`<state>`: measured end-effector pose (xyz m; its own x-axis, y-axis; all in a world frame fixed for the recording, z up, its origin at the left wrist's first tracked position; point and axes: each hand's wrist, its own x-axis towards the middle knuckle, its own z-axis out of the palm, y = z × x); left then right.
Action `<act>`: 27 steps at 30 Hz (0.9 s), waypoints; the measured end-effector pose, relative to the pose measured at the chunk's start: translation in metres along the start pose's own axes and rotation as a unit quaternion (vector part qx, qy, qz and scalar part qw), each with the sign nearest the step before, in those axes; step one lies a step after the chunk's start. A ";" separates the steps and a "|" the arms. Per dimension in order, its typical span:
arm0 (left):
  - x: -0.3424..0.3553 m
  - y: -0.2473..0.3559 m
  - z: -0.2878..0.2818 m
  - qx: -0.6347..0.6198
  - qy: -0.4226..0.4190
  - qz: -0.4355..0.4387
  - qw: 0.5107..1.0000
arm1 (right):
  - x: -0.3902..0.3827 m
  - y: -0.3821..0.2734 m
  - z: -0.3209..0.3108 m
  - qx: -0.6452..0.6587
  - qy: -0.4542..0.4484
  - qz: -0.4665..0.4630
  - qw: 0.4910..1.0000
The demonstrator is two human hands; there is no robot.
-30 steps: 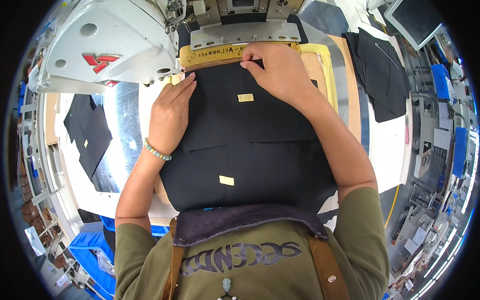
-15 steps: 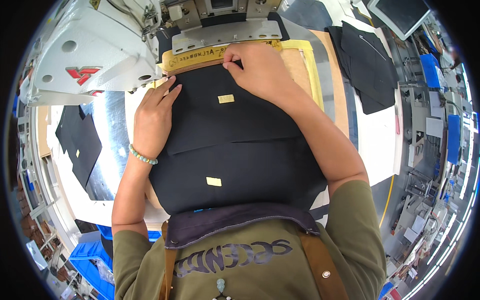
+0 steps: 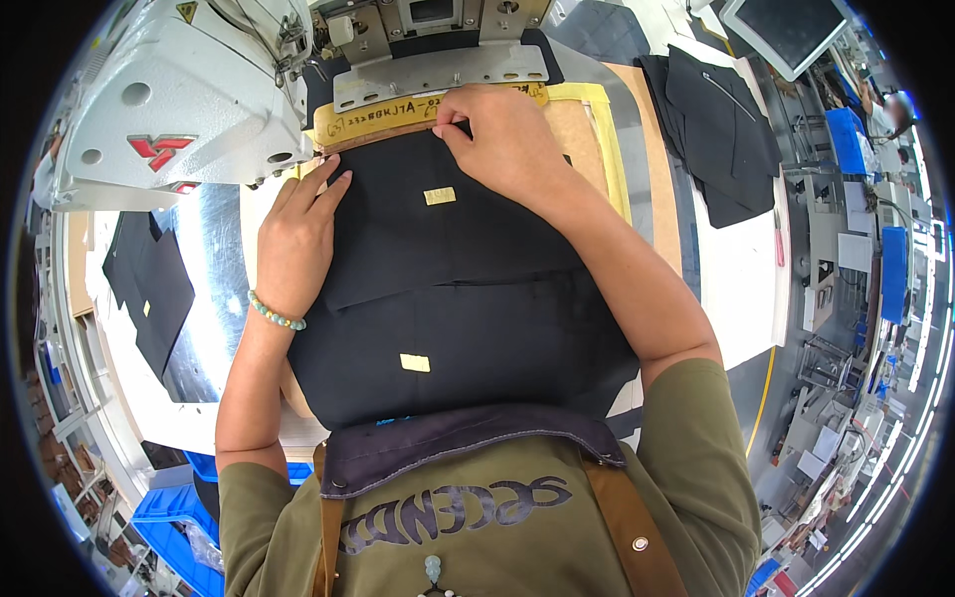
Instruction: The person sews black leather pieces together using an industrial sewing machine.
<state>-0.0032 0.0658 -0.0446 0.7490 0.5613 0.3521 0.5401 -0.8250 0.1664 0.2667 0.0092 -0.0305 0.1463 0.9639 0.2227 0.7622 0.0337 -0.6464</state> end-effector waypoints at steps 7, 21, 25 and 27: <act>0.012 0.008 0.003 0.036 -0.017 0.065 0.997 | 0.000 0.007 0.006 0.010 0.015 0.002 1.000; 0.029 0.021 0.026 -0.042 -0.042 0.131 0.990 | -0.003 0.001 0.002 -0.076 0.028 -0.023 0.996; 0.027 0.019 0.024 -0.051 -0.041 0.126 0.990 | -0.005 0.012 -0.024 -0.122 0.005 0.002 0.993; 0.028 0.020 0.024 -0.055 -0.036 0.124 0.990 | -0.011 0.023 -0.041 -0.112 0.005 0.001 0.994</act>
<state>0.0377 0.0665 -0.0534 0.8812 0.3396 0.3288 0.2931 -0.9383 0.1837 0.3083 -0.0118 -0.0177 0.1523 0.9612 0.2298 0.8836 -0.0283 -0.4674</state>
